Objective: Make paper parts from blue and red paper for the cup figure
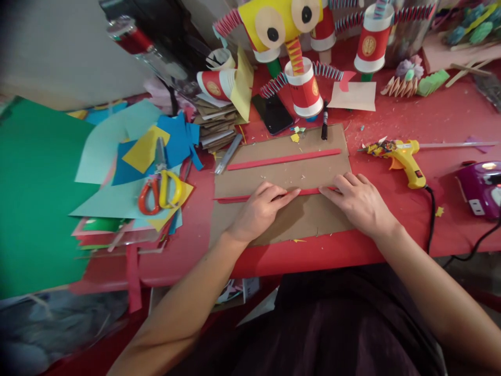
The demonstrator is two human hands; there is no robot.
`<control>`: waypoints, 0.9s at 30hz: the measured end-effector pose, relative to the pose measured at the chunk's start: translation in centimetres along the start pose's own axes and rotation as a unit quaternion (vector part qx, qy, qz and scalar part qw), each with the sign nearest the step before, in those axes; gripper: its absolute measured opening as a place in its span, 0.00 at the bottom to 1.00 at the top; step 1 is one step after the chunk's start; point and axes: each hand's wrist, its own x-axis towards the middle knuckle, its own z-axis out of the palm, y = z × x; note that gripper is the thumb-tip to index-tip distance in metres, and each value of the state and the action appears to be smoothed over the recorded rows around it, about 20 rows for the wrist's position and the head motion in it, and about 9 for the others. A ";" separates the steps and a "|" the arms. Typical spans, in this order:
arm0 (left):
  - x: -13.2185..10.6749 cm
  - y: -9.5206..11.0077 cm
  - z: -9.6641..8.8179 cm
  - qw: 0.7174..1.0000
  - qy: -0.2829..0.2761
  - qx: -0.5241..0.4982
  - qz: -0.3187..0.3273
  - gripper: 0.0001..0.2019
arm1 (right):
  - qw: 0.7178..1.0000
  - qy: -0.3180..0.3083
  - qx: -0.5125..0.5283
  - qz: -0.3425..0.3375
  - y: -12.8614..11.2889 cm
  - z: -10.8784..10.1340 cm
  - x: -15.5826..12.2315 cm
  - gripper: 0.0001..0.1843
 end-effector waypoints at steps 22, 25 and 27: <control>0.1 0.4 -0.5 0.997 0.057 0.041 -0.021 0.12 | 0.990 -0.008 0.110 0.088 -7.7 1.6 1.7 0.25; 0.0 -0.1 -0.8 0.996 0.075 0.003 -0.042 0.11 | 0.991 -0.004 0.102 0.092 -7.7 1.2 1.8 0.25; 0.2 -0.3 -1.0 0.996 0.076 -0.011 -0.047 0.11 | 0.992 -0.002 0.091 0.091 -7.9 0.8 2.1 0.25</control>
